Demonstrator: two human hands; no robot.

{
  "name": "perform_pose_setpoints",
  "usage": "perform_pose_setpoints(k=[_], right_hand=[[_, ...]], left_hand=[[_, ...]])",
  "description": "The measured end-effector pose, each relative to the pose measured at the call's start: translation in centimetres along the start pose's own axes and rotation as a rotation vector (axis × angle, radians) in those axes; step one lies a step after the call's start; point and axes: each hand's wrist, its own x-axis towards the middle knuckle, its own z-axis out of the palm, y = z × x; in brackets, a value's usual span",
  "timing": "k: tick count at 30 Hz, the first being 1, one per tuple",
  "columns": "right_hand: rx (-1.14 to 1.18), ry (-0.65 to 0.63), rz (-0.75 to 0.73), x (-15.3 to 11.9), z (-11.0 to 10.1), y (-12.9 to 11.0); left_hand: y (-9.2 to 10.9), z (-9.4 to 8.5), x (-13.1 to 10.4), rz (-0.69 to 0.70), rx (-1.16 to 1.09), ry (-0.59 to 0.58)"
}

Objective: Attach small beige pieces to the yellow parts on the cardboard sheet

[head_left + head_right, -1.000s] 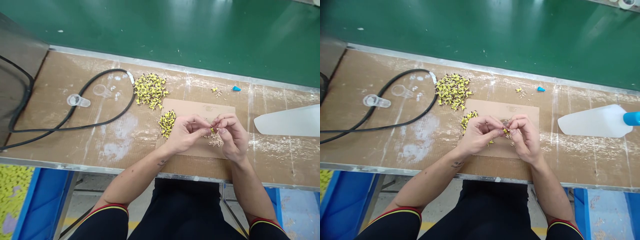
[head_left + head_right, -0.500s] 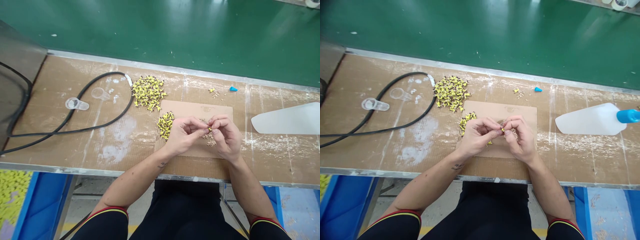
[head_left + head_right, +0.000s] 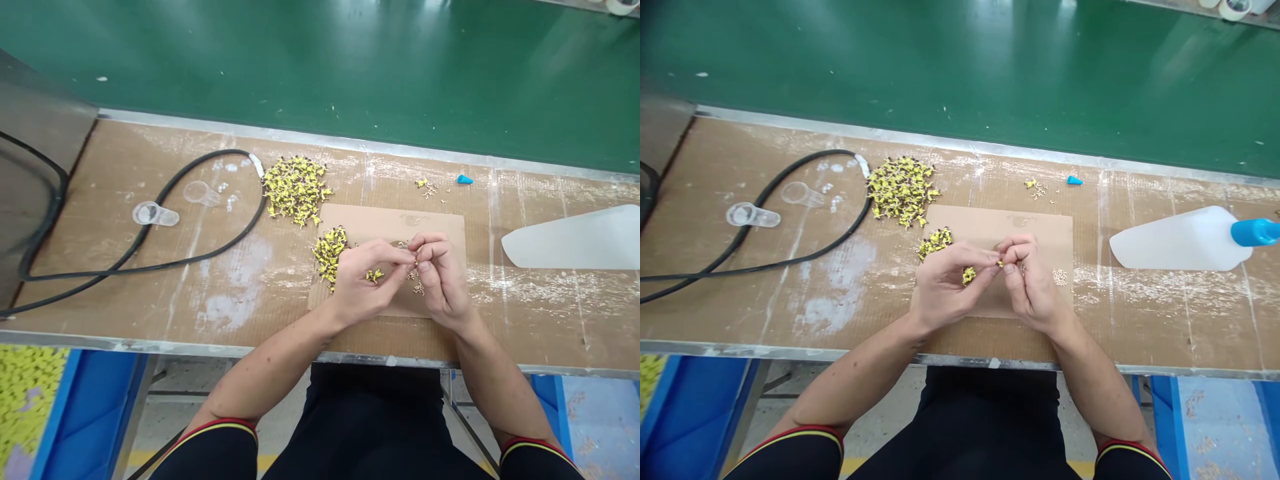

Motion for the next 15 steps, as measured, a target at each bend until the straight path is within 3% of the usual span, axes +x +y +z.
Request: perform_pose_setpoints(k=[15], right_hand=[[-0.006,-0.038,-0.020,-0.3,0.5,-0.7]], left_hand=[[-0.9,0.7,-1.1,0.259,0.146,0.088]])
